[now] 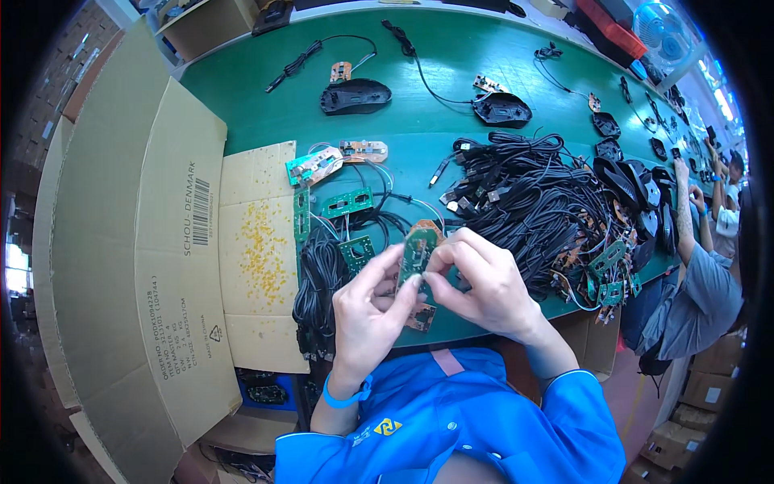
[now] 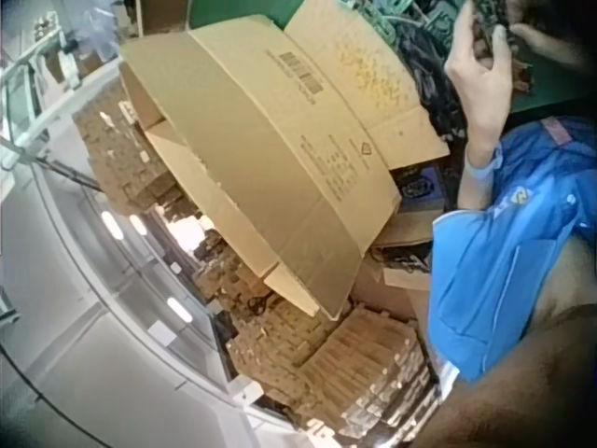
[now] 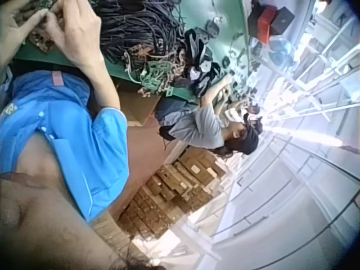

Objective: Sorting and preparing electronic circuit boards with attached wiring harnesses at a manufacturing station.

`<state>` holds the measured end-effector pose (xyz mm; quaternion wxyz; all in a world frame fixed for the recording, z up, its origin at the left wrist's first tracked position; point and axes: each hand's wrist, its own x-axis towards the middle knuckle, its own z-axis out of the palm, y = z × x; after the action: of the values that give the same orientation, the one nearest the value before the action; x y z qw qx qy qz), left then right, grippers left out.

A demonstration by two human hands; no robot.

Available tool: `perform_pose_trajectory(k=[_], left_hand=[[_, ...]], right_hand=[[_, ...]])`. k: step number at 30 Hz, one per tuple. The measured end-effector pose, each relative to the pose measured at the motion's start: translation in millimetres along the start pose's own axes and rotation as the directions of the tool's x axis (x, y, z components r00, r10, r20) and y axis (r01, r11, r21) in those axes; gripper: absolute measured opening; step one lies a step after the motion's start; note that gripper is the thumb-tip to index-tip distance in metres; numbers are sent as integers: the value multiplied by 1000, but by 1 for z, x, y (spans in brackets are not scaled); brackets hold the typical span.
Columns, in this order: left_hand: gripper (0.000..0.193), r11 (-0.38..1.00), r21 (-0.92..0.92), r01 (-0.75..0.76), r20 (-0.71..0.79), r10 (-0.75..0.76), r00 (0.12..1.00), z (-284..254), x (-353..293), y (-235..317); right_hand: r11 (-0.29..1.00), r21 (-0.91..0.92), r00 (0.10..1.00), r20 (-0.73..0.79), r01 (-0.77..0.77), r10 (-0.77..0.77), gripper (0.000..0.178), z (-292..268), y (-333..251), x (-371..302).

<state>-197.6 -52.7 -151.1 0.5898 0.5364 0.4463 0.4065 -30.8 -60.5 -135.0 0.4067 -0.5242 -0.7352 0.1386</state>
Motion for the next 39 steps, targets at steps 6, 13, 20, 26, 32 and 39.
perform_pose_trajectory(k=[6, 13, 20, 26, 32, 39], left_hand=[[40, 952, -267, 150, -31, -164, 986, -2, 8, 2], [30, 899, 386, -205, 84, 188, 979, -6, -1, -39], [19, 826, 355, -437, 51, 450, 892, -10, -6, -50], [19, 869, 420, -261, 195, 195, 961, -18, -10, -28], [35, 929, 359, -93, 102, 60, 993, -30, -16, -11], [52, 878, 448, -168, 62, 157, 986, -37, -4, 5]], right_hand=[[977, 190, 994, 72, -97, 85, 12, -10, -12, 38], [845, -137, 747, 555, 517, -367, 8, 117, -55, 121], [775, -82, 514, 792, 626, -331, 10, 232, -44, 114], [822, -210, 669, 699, 529, -252, 8, 211, -53, 122], [930, -183, 916, 311, 319, -253, 14, 70, -72, 120], [821, -554, 990, 91, 138, -105, 19, -16, -5, 27]])
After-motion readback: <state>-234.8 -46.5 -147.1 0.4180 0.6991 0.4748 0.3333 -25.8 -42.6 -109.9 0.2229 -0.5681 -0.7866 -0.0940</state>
